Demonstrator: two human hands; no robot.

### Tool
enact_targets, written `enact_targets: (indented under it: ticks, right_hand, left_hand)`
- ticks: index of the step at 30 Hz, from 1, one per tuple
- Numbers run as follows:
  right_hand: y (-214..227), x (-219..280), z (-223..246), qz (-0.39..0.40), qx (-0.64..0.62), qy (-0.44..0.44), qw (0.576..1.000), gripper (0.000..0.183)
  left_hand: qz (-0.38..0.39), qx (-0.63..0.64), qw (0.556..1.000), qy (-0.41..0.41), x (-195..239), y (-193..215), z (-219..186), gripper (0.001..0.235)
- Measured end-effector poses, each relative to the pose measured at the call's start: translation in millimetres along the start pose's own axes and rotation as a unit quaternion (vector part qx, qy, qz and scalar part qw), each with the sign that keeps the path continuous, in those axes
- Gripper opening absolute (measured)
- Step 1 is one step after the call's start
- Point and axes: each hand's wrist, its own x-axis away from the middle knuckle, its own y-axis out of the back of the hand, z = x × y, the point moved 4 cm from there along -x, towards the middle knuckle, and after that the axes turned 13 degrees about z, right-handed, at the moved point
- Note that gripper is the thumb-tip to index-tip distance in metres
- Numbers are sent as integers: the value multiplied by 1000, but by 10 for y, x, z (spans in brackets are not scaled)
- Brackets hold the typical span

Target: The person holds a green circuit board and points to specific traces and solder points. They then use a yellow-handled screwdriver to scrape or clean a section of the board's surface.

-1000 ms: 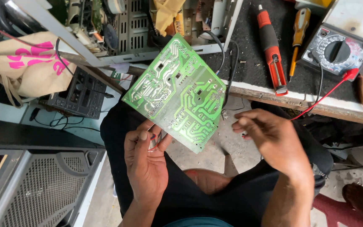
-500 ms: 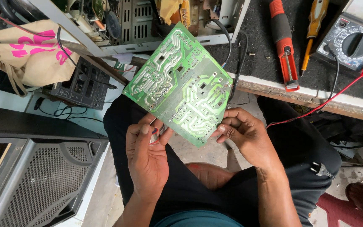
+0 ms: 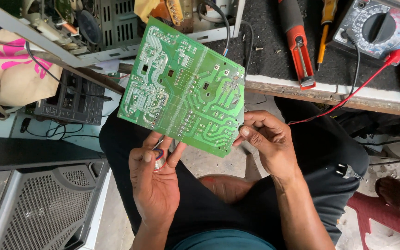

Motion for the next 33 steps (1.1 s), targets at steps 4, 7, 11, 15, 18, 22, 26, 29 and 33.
enact_targets:
  ticks: [4, 7, 11, 15, 18, 22, 26, 29, 33]
  right_hand:
    - [102, 12, -63, -41, -11, 51, 998, 24]
    - [136, -4, -80, -73, 1, 55, 996, 30]
    - [173, -36, -111, -92, 5, 44, 995, 31]
    - [231, -61, -211, -119, 33, 29, 992, 28]
    - [253, -71, -234, -126, 29, 30, 991, 27]
    - [253, -78, -213, -117, 29, 27, 992, 27]
    - [300, -68, -274, -120, 28, 11, 992, 27]
    - [293, -72, -267, -111, 40, -21, 993, 23]
    - [255, -72, -238, -85, 50, -45, 994, 22]
  left_hand:
    - [18, 0, 1000, 24, 16, -42, 80, 4]
    - [55, 19, 998, 29, 24, -73, 139, 6]
    - [66, 8, 997, 43, 29, -93, 174, 7]
    - [105, 8, 994, 41, 41, -131, 190, 7]
    - [117, 12, 992, 44, 51, -142, 217, 6]
    - [114, 6, 993, 40, 60, -177, 215, 7]
    - [120, 6, 992, 36, 57, -199, 211, 7]
    - [129, 1, 991, 36, 54, -223, 211, 7]
    - [121, 3, 992, 42, 61, -221, 220, 8]
